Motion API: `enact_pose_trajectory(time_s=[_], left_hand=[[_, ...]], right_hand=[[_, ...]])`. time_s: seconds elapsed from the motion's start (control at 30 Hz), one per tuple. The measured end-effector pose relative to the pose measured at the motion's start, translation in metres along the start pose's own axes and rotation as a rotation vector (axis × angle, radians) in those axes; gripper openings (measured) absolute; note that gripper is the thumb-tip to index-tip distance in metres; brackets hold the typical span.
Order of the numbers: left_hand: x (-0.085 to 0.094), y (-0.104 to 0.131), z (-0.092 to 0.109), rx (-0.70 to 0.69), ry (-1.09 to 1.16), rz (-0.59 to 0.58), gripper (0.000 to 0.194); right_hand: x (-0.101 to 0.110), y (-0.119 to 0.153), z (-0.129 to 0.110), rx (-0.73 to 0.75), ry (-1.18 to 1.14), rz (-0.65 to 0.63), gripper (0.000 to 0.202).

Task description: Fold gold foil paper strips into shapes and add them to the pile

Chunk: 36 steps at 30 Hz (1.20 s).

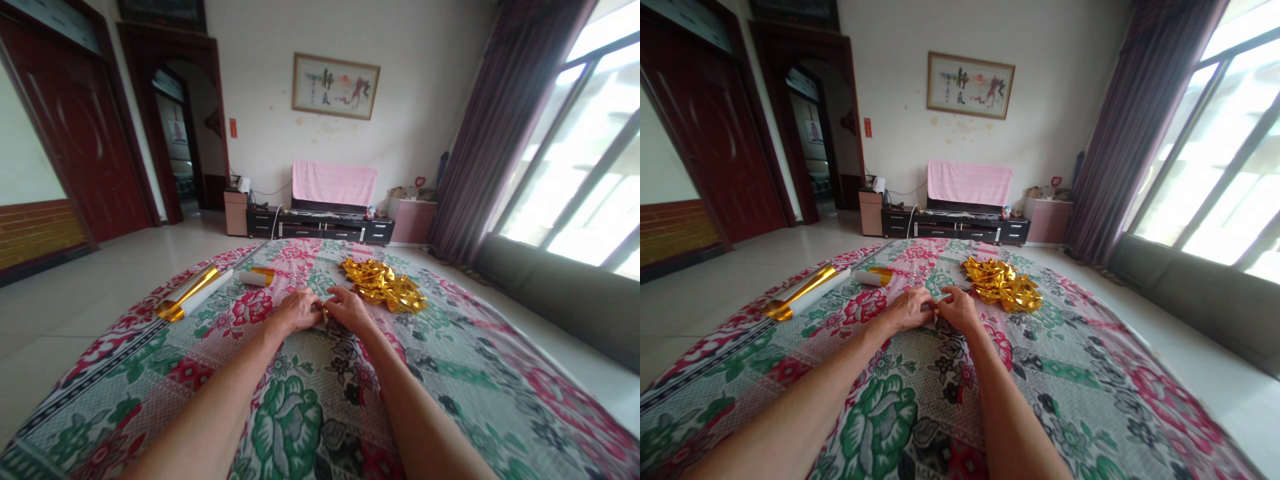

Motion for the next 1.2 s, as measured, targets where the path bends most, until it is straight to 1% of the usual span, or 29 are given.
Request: enact_pose_trajectory(time_s=[0.1,0.23,0.43,0.73,0.87,1.0,1.2], left_hand=[[0.002,0.0,0.001,0.019,-0.017,0.006,0.019],[0.004,-0.001,0.003,0.002,-0.019,-0.003,0.018],[0.005,-0.001,-0.001,-0.045,0.039,-0.028,0.027],[0.01,0.0,-0.006,0.042,0.063,-0.022,0.026],[0.011,0.0,-0.006,0.069,0.081,-0.045,0.026],[0.01,0.0,-0.009,0.077,0.103,-0.052,0.029],[0.009,-0.001,-0.008,0.038,0.101,-0.038,0.029]], right_hand=[[0.001,0.002,-0.004,0.046,0.072,-0.006,0.039],[0.001,0.004,-0.011,0.078,0.126,-0.019,0.036],[0.001,0.008,-0.017,0.124,0.189,-0.013,0.029],[0.0,0.011,-0.022,0.175,0.225,-0.04,0.016],[0.0,0.012,-0.026,0.221,0.246,-0.05,0.017],[0.0,0.014,-0.032,0.271,0.329,-0.055,0.018],[-0.002,0.015,-0.035,0.266,0.365,-0.097,0.017]])
Point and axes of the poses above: each hand's wrist, its own y-axis away from the middle knuckle, its own x-axis out of the back of the hand, z = x × y, the point moved 5 cm from there along -y, towards the middle knuckle, and after that the axes turned 9 degrees about z, right-handed, at the moved point
